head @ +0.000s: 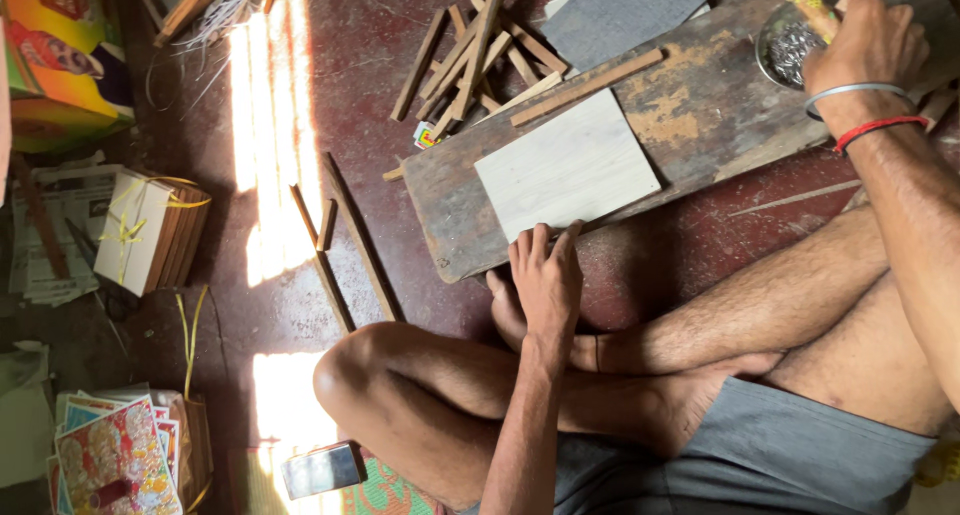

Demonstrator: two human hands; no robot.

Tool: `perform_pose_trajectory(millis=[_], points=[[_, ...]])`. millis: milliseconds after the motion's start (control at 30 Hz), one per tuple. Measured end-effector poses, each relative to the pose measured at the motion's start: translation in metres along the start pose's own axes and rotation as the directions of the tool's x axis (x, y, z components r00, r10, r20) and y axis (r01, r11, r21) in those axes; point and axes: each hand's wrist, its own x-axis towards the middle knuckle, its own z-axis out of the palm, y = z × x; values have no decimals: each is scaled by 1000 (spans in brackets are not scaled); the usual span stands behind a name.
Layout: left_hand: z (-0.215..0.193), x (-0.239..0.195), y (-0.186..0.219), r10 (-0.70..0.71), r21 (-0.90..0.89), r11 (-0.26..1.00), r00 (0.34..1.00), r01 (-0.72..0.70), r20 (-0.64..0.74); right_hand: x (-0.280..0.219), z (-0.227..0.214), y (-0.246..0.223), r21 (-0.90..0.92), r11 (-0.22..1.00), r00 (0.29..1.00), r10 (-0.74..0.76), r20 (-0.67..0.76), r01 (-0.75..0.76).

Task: The person sits on the floor and assembles a picture frame by hammering nails into a wooden frame around a rectangular board. They repeatedly pick up nails, position them, and strike them with a hammer to secure the frame pieces.

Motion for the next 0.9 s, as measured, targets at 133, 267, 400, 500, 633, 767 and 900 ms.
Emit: perform_pose_trajectory(millis=[133,267,400,500,633,767,900], points=[[5,-7,-7,4,7,1000,1000,-4,16,0,15,5,-21,1000,1000,10,18,-9],[12,-8,-10,31,34,999,999,-31,8,-3,11,7,-25,1000,999,6,39,-5],[8,-8,-13,28,23,999,998,-29,51,-6,11,8,-31,999,1000,12,-2,-12],[4,-10,-13,50,-1,999,998,-50,35,-12,6,24,94,995,999,-39,26,37],[-4,-2,-10,42,-41,998,999,-41,22,-11,-11,23,416,909,999,-10,33,-5],[-8,3,-6,4,-61,998,1000,-2,31,-30,-49,-6,843,320,902,150,406,-433],[-6,13,24,-147,-294,944,988,151,35,-57,-97,-46,763,-175,780,-54,624,-622]])
